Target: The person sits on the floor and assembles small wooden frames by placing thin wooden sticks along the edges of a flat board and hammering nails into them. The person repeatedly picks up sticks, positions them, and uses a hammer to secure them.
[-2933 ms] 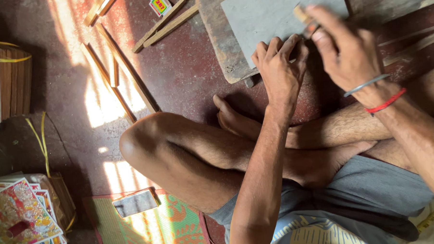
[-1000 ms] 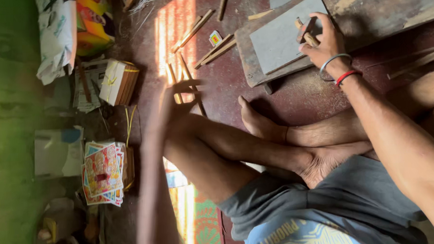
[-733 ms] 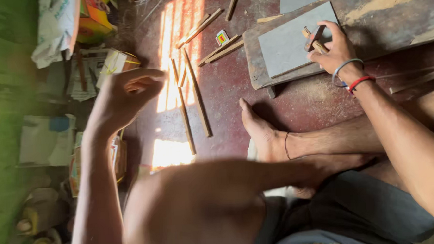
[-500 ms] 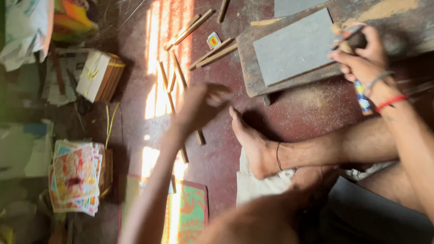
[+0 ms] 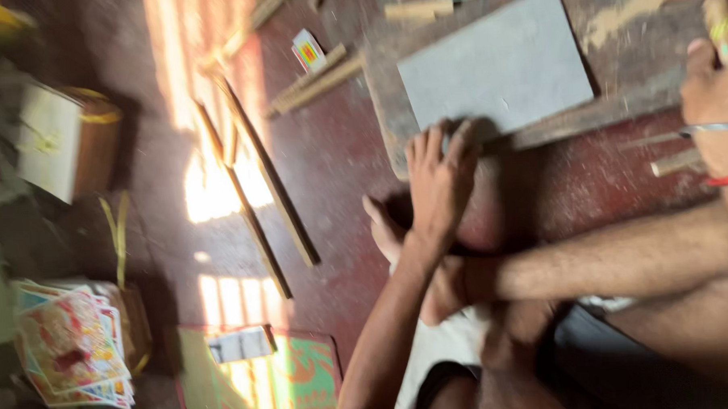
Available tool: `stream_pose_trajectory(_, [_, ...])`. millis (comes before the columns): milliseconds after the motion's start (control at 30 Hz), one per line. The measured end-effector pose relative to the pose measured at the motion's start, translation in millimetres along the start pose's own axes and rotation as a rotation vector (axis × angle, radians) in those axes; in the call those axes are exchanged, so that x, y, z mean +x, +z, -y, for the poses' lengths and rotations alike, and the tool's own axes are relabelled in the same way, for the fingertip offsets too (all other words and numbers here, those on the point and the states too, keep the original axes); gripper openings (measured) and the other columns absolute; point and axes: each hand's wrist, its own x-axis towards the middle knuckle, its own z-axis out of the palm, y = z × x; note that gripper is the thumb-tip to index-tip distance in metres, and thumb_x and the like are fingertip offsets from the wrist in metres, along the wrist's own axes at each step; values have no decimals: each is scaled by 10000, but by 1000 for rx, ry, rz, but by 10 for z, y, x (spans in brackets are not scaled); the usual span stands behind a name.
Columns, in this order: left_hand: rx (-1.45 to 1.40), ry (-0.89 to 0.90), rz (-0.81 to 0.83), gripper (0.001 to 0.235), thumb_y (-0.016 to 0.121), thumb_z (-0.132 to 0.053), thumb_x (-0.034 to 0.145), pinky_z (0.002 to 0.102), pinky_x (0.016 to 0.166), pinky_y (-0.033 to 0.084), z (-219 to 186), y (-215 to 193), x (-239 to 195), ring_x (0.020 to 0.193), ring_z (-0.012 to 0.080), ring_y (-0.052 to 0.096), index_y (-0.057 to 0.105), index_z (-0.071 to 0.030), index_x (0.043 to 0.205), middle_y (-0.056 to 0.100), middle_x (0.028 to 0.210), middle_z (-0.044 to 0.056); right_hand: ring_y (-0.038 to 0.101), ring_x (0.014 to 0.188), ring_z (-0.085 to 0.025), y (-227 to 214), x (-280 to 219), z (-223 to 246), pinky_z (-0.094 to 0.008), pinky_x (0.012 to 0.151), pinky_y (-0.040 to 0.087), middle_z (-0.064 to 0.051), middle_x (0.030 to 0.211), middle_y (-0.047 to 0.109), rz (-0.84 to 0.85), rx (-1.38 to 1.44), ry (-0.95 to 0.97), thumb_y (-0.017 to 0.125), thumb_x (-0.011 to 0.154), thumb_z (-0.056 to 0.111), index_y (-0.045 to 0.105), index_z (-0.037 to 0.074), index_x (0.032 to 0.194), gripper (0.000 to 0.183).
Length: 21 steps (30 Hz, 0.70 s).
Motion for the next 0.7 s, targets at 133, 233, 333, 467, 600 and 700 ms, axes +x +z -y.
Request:
stream_pose_trajectory(133, [-1, -40, -45, 473, 789, -167, 898, 442, 1079, 440, -14, -20, 45, 1194, 293, 571, 645, -133, 1346, 628, 1287, 99, 697, 1144, -260, 48, 141, 428, -360, 970, 594, -185, 1264, 656, 29, 111, -11, 615, 1056, -144, 554, -44, 1342, 309])
stream_pose_trajectory(233, [-16, -55, -60, 497, 797, -179, 883, 438, 1099, 427, -36, -62, 70, 1198, 274, 578, 648, -141, 1356, 637, 1264, 74, 707, 946, -250, 281, 214, 790, -372, 807, 576, -165, 1042, 709, 173, 229, -49, 720, 1052, -64, 694, -16, 1113, 81])
stream_pose_trajectory(333, [-18, -66, -51, 495, 790, -195, 885, 441, 1102, 418, -75, -77, 71, 1196, 273, 576, 652, -149, 1358, 637, 1253, 74, 704, 806, -252, 410, 228, 984, -368, 734, 554, -157, 907, 711, 308, 254, -43, 813, 1004, 36, 748, -2, 992, 77])
stream_pose_trajectory(467, [23, -59, -66, 507, 772, -196, 892, 446, 1153, 411, -30, -155, 75, 1216, 266, 576, 642, -162, 1381, 643, 1261, 57, 675, 754, -277, 536, 290, 1230, -391, 737, 532, -149, 855, 691, 330, 207, -68, 868, 992, 119, 757, 8, 955, 162])
stream_pose_trajectory(600, [8, -58, -52, 510, 780, -217, 897, 450, 1152, 397, 29, -96, 126, 1195, 256, 576, 634, -166, 1383, 639, 1253, 48, 686, 807, -304, 606, 335, 1289, -403, 752, 548, -154, 902, 695, 309, 142, -164, 792, 976, 50, 734, 23, 929, 79])
stream_pose_trajectory(700, [-22, -58, -65, 490, 773, -207, 929, 422, 1120, 395, 51, -103, 129, 1230, 256, 571, 627, -163, 1395, 634, 1293, 44, 670, 850, -373, 676, 286, 1298, -437, 757, 552, -179, 909, 685, 275, -11, -289, 768, 879, -9, 690, 7, 889, 80])
